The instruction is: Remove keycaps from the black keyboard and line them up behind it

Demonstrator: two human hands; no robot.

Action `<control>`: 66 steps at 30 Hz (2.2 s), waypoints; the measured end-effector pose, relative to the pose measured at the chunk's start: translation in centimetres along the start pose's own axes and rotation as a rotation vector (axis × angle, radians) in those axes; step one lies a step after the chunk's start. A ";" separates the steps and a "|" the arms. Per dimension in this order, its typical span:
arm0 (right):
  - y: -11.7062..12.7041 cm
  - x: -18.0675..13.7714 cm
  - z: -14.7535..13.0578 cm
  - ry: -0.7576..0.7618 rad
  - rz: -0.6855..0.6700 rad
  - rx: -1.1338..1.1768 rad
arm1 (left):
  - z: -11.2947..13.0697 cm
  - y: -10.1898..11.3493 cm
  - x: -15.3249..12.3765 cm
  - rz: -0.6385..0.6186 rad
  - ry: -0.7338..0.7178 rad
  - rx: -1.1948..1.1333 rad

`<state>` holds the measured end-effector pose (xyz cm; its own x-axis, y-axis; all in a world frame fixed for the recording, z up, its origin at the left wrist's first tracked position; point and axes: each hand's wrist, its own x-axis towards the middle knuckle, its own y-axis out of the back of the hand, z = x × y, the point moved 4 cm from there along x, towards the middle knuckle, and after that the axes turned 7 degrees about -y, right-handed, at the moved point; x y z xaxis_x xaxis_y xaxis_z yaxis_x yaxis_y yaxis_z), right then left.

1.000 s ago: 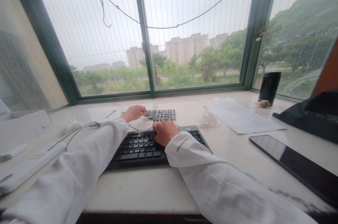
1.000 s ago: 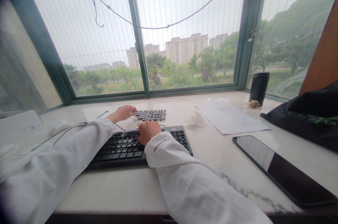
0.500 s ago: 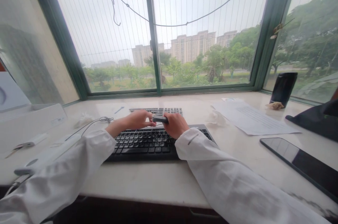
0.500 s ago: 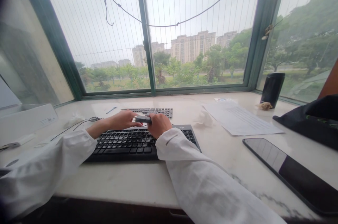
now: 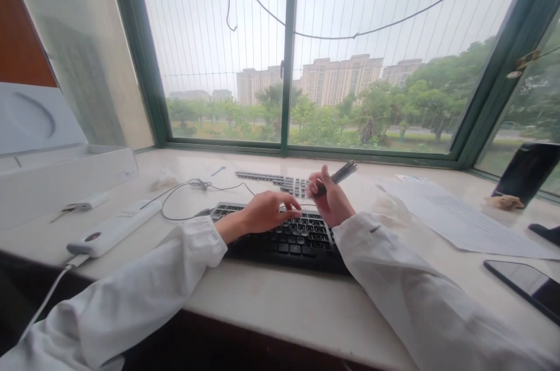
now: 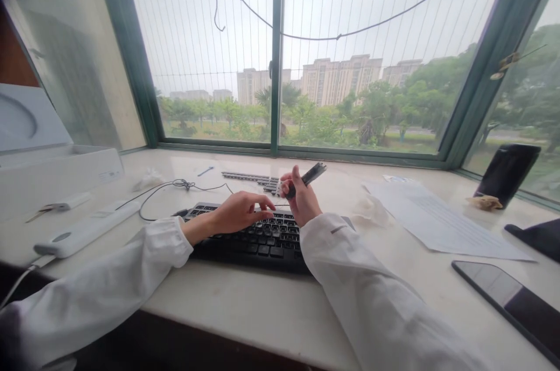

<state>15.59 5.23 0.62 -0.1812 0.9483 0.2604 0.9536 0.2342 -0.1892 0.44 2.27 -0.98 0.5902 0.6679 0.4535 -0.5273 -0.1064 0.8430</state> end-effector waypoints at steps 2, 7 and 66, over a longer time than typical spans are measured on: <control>-0.3 -0.3 0.1 -0.018 -0.020 0.029 | 0.1 -0.2 -0.1 0.028 -0.002 -0.017; -0.6 -0.5 0.7 -0.060 -0.066 0.171 | -0.1 0.1 -0.4 0.100 0.045 -0.069; -1.9 -1.6 1.4 -0.163 -0.081 0.385 | 0.8 1.3 -1.0 0.196 -0.119 0.061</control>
<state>13.71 3.57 -0.72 -0.3171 0.9377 0.1422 0.7810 0.3433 -0.5217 -0.37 0.86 -0.09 0.5497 0.5391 0.6382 -0.6033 -0.2722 0.7496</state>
